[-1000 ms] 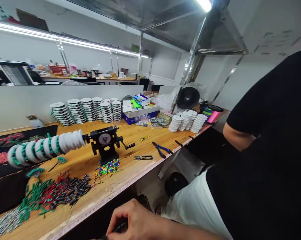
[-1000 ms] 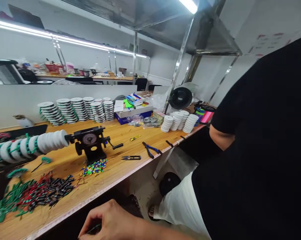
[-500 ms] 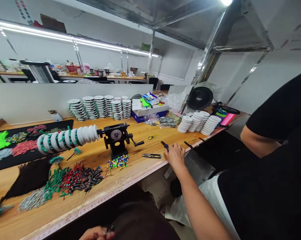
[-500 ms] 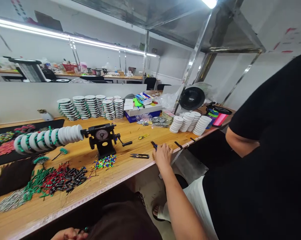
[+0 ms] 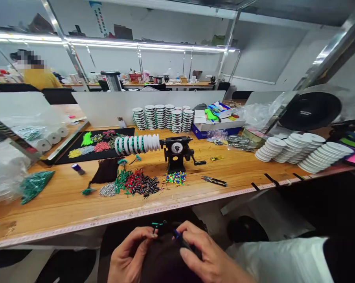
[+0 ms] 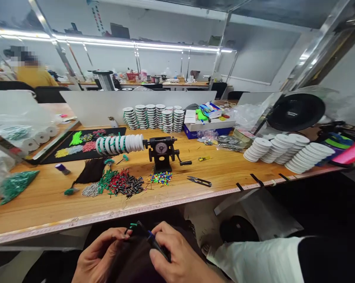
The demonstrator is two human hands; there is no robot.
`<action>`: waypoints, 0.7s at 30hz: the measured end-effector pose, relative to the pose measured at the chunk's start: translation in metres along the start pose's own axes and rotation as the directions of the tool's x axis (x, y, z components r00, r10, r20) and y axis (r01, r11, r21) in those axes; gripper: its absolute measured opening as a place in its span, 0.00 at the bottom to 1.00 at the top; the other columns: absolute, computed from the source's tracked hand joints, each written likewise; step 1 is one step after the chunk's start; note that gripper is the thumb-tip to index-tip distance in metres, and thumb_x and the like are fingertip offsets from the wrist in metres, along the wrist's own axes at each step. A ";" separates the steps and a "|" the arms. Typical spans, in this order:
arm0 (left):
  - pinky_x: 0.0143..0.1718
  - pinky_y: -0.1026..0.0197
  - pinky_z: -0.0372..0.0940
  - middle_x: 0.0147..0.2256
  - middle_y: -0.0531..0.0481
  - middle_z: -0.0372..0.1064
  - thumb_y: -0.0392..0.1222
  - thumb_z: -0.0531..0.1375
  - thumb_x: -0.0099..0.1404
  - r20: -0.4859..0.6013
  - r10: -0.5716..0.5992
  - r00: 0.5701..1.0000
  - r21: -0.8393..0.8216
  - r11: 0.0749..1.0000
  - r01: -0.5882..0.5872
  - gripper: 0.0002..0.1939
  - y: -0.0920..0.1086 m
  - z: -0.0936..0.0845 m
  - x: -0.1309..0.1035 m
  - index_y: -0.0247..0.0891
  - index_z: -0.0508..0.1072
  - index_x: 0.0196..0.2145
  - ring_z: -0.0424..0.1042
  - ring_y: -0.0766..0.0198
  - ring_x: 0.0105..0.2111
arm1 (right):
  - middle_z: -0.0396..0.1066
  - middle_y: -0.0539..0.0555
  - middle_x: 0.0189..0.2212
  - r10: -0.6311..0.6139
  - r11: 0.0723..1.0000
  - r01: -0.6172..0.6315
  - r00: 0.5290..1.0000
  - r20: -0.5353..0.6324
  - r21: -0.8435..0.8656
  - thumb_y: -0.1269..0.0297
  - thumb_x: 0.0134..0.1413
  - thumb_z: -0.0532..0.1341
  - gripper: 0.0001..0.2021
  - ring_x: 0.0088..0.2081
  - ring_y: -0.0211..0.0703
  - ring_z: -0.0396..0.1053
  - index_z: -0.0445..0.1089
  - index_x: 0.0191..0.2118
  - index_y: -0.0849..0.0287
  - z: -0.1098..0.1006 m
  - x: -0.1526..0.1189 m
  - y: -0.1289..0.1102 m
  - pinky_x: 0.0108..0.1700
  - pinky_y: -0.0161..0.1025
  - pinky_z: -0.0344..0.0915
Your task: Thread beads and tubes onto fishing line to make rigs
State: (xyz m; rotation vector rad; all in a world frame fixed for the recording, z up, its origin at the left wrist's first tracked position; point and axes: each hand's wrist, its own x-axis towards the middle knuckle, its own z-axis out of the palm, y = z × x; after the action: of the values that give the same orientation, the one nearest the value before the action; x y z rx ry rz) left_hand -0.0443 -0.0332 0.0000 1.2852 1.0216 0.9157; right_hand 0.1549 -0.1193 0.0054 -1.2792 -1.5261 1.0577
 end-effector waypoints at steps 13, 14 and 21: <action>0.36 0.62 0.68 0.29 0.46 0.75 0.46 0.65 0.63 0.153 0.081 0.985 0.127 0.987 -0.101 0.09 0.004 0.004 -0.007 0.41 0.80 0.29 0.74 0.54 0.32 | 0.54 0.47 0.25 0.129 0.979 -0.132 0.991 0.029 0.153 0.57 0.62 0.55 0.14 0.27 0.38 0.55 0.54 0.28 0.56 0.019 0.006 0.008 0.30 0.35 0.54; 0.35 0.63 0.68 0.29 0.46 0.75 0.45 0.64 0.64 0.153 0.090 0.984 0.134 0.985 -0.111 0.09 0.004 0.005 -0.007 0.41 0.80 0.28 0.74 0.55 0.31 | 0.51 0.45 0.23 0.198 0.922 -0.208 0.978 0.062 0.326 0.51 0.61 0.57 0.17 0.24 0.35 0.50 0.54 0.28 0.56 0.022 0.006 0.010 0.26 0.33 0.50; 0.33 0.67 0.70 0.30 0.47 0.78 0.39 0.63 0.64 0.240 0.359 0.902 0.177 0.897 -0.405 0.06 -0.007 0.009 -0.013 0.43 0.82 0.32 0.77 0.59 0.29 | 0.50 0.44 0.26 0.329 0.256 -0.373 0.901 0.283 0.892 0.42 0.44 0.71 0.28 0.22 0.29 0.40 0.55 0.31 0.56 0.041 0.002 0.008 0.21 0.29 0.37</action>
State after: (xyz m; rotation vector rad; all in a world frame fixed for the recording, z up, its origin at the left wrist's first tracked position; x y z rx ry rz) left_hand -0.0396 -0.0490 -0.0060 1.7767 0.7350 0.9593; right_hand 0.1172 -0.1196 -0.0129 -0.6923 -0.3304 1.8856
